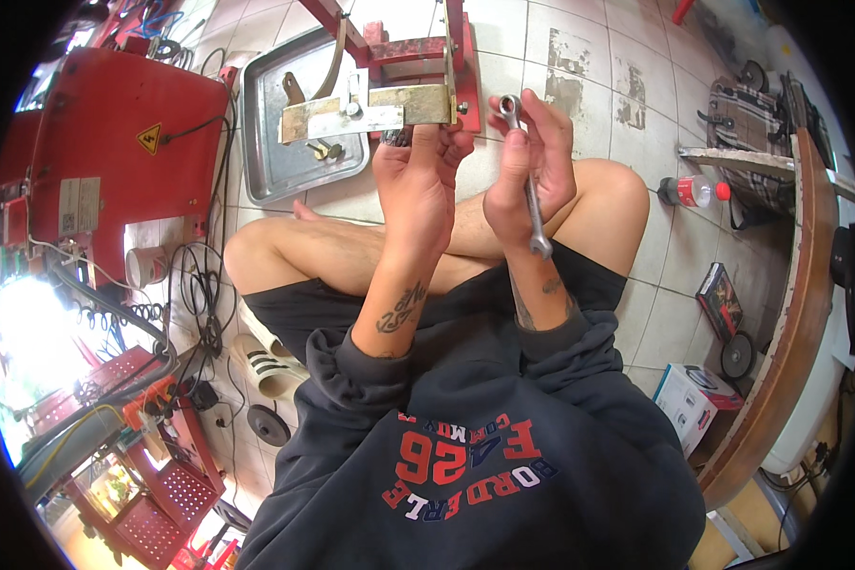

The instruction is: The person sits on the floor and uses a wrench to tighten bolts on a metal bracket assembly. They manipulate the bracket and bolts, occasionally picking up and placing down the wrench to adjust the fasteners.

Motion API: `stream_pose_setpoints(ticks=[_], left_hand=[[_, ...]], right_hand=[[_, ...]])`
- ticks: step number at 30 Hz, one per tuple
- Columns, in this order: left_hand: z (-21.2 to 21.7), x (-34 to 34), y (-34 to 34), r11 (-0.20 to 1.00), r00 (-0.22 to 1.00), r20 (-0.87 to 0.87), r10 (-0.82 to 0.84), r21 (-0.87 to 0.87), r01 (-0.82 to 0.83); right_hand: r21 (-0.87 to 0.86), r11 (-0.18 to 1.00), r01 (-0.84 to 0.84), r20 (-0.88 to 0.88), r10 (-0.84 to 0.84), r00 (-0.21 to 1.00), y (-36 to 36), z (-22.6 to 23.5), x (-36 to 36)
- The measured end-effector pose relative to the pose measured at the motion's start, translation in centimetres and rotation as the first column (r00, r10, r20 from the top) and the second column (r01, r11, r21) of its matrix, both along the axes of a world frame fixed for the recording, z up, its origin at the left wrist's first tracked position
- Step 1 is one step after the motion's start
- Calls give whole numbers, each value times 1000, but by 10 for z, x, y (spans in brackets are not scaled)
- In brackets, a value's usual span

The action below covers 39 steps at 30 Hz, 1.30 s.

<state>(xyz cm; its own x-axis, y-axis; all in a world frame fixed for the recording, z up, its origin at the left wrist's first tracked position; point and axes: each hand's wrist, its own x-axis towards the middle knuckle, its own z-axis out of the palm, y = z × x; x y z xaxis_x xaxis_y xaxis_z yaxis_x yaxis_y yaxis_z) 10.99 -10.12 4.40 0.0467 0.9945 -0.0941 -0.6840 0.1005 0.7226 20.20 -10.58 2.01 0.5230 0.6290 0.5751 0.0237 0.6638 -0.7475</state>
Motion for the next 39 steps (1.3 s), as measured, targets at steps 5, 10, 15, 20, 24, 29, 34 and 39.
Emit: stream_pose_setpoints(ticks=[5, 10, 15, 20, 24, 29, 34, 39], left_hand=[[-4, -3, 0, 1000, 999, -38, -10, 15, 10], [-5, -7, -2, 997, 996, -64, -56, -63, 52], [-25, -26, -5, 987, 995, -86, -51, -158, 37], [-32, -30, -6, 984, 991, -127, -49, -177, 26], [-31, -26, -9, 984, 984, -152, -90, -164, 64], [-41, -37, -14, 969, 990, -81, -116, -228, 95], [-111, -53, -10, 879, 960, 232, -155, -411, 241], [-113, -47, -15, 772, 971, 238, -28, -612, 172]], right_hand=[[-184, 969, -166, -166, 135, 977, 3, 14, 17], [-444, 809, -386, -120, 373, 920, 7, 12, 12], [-474, 851, -226, 146, 329, 933, 9, 31, 1], [-346, 938, 23, 433, 138, 891, 10, 34, 3], [-104, 990, 97, 558, -23, 829, 22, 25, 10], [-369, 926, 79, 238, 12, 971, 4, 4, 26], [-420, 906, -55, 454, 262, 852, -25, -27, 1], [-465, 868, -175, 545, 436, 716, -19, -57, -32]])
